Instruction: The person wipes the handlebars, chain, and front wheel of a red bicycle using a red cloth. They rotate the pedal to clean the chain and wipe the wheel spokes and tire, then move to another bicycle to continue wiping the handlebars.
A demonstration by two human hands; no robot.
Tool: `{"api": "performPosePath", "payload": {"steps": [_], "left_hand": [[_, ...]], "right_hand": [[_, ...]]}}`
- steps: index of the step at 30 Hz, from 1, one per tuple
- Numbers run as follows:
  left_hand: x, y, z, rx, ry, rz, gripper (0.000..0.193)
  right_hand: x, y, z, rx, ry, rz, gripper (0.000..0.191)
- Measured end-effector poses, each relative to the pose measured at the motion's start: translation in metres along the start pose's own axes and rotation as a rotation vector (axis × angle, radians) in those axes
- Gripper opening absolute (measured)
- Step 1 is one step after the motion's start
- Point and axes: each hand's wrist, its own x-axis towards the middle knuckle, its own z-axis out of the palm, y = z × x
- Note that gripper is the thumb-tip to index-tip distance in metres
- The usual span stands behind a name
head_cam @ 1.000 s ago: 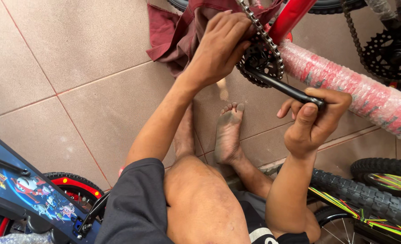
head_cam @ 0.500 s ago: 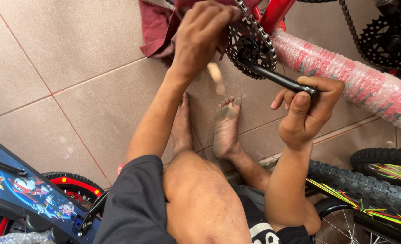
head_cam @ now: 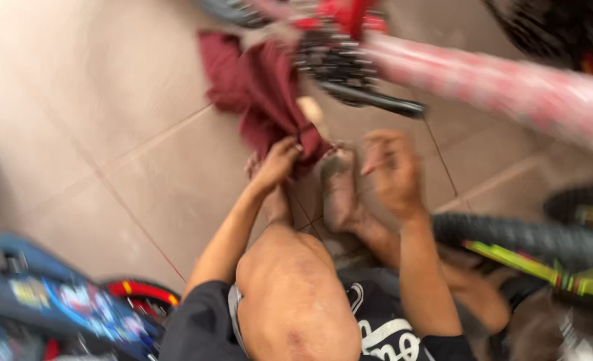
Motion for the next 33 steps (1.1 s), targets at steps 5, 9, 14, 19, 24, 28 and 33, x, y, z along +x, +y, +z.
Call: {"api": "performPosePath", "payload": {"steps": [5,9,14,19,24,28,33], "left_hand": [[0.003,0.085,0.050,-0.025,-0.955,-0.162,0.026],[-0.020,0.173,0.113,0.346,-1.219,-0.064,0.044],[-0.096,0.225,0.194,0.474,-1.696,0.237,0.039],[-0.166,0.276,0.224,0.485,-1.667,0.309,0.040],[-0.164,0.353,0.242,0.560,-1.689,0.308,0.032],[-0.150,0.388,0.241,0.375,-1.556,0.551,0.032],[-0.111,0.393,0.246,0.556,-0.838,1.429,0.028]], "right_hand": [[-0.116,0.078,0.009,0.304,0.055,0.517,0.049],[-0.189,0.118,0.018,1.045,0.278,0.643,0.066],[-0.219,0.120,0.028,1.316,0.373,0.445,0.065],[-0.222,0.069,0.024,1.410,0.442,0.318,0.064],[-0.256,0.007,-0.033,1.337,0.596,0.190,0.064],[-0.295,-0.051,-0.075,1.193,0.767,0.055,0.063],[-0.309,-0.107,-0.093,0.959,0.932,-0.108,0.063]]}}
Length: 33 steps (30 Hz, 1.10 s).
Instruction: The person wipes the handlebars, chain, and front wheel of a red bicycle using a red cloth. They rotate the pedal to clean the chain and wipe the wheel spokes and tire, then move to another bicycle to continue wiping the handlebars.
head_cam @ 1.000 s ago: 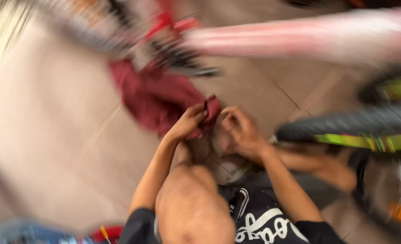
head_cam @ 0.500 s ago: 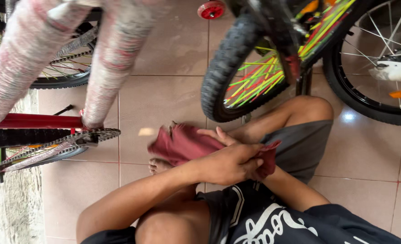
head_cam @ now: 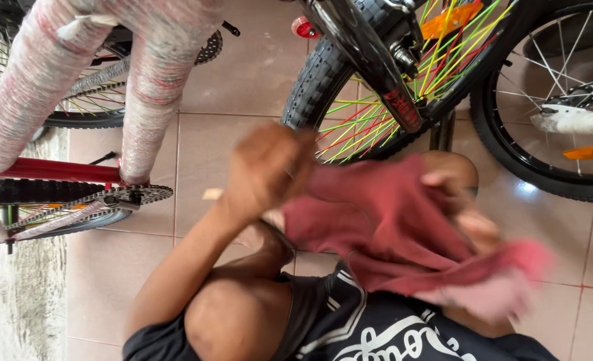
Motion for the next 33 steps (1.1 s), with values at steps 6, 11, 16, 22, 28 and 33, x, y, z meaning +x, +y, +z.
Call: {"api": "performPosePath", "payload": {"steps": [6,11,16,22,28,33], "left_hand": [[-0.002,-0.039,0.027,-0.153,0.158,-0.217,0.090],[-0.007,-0.043,0.041,-0.418,-0.038,-0.595,0.077],[0.003,-0.034,0.030,-0.671,-0.100,-0.797,0.050],[-0.004,-0.029,0.020,-0.509,-0.176,-0.593,0.074],[0.019,-0.029,0.013,-0.777,-0.089,-0.597,0.054],[0.029,-0.026,0.007,-0.584,-0.240,-0.674,0.060]], "right_hand": [[0.033,-0.038,0.036,-0.293,-0.009,-0.304,0.063],[0.137,-0.053,0.066,-1.365,-0.234,-0.673,0.075],[0.200,-0.038,0.097,-1.873,-0.178,-1.005,0.068],[0.209,-0.032,0.118,-1.942,-0.067,-0.843,0.040],[0.218,-0.026,0.106,-2.313,-0.034,-0.859,0.014],[0.208,-0.004,0.080,-2.302,-0.025,-1.010,0.006]]}}
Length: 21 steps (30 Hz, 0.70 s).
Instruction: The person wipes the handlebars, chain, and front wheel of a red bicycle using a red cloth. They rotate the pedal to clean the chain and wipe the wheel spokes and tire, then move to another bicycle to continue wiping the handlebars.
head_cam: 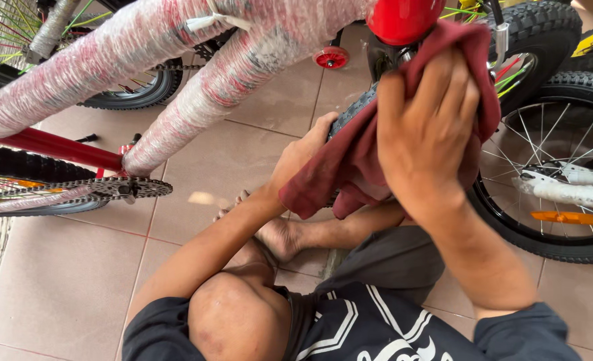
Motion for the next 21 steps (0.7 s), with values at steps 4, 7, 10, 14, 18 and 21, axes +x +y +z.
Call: {"api": "performPosePath", "payload": {"steps": [4,7,10,14,18,21], "left_hand": [[-0.019,-0.018,-0.005,-0.125,0.081,0.021,0.068],[-0.023,-0.021,-0.002,-0.211,0.052,-0.141,0.063],[-0.020,-0.012,0.001,-0.245,0.068,0.078,0.061],[-0.018,-0.007,-0.001,-0.478,-0.012,-0.014,0.053],[-0.017,-0.025,0.005,-0.143,0.112,0.029,0.064],[-0.014,-0.044,0.014,0.111,0.231,0.106,0.071]], "right_hand": [[-0.040,-0.003,0.007,0.139,-0.023,0.075,0.008],[-0.065,0.001,0.011,0.245,-0.050,0.165,0.014],[-0.078,0.005,0.013,0.266,-0.008,0.131,0.012],[-0.096,0.000,0.024,0.312,0.066,0.183,0.014],[-0.146,-0.008,0.067,0.402,0.177,0.256,0.023],[-0.200,-0.010,0.116,0.524,0.159,0.400,0.030]]}}
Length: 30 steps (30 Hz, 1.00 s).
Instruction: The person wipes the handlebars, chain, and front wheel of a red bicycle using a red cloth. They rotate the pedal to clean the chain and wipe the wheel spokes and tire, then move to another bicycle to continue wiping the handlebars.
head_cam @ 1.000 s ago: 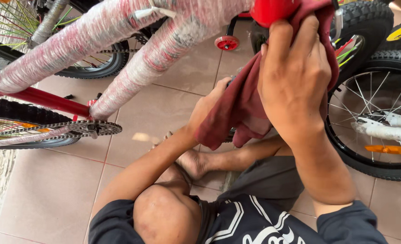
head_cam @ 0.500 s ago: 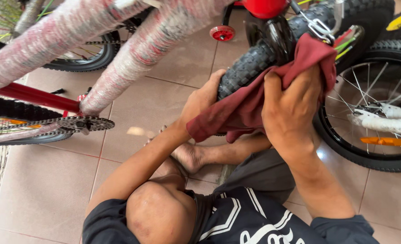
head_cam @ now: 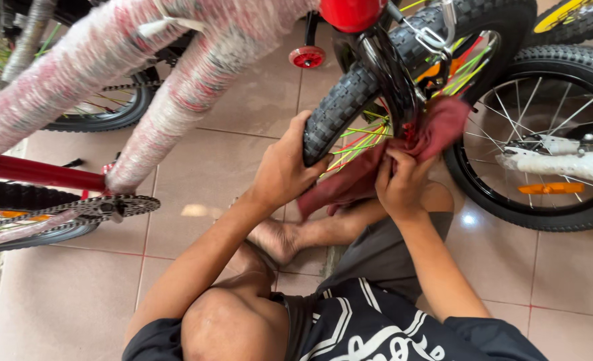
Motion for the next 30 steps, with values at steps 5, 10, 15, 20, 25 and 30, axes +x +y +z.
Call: {"api": "performPosePath", "payload": {"steps": [5,10,15,20,25,30], "left_hand": [[-0.002,-0.018,0.007,0.024,0.006,0.040,0.072],[-0.001,-0.017,0.007,0.062,-0.003,0.026,0.075],[0.000,-0.018,0.006,0.067,0.002,0.077,0.079],[-0.003,-0.024,0.003,0.048,-0.066,0.042,0.078],[-0.002,-0.027,0.002,0.064,-0.060,0.101,0.078],[-0.001,-0.032,-0.001,0.064,-0.081,0.162,0.086]], "right_hand": [[-0.046,0.032,0.014,0.019,-0.049,0.101,0.033],[0.010,-0.003,0.004,0.125,0.114,-0.041,0.043],[0.047,-0.019,0.012,0.003,0.222,-0.102,0.055],[0.005,0.009,0.021,-0.049,0.035,0.111,0.066],[-0.013,0.028,0.016,-0.048,-0.035,0.123,0.060],[0.001,0.017,0.006,0.039,-0.104,0.173,0.055]]}}
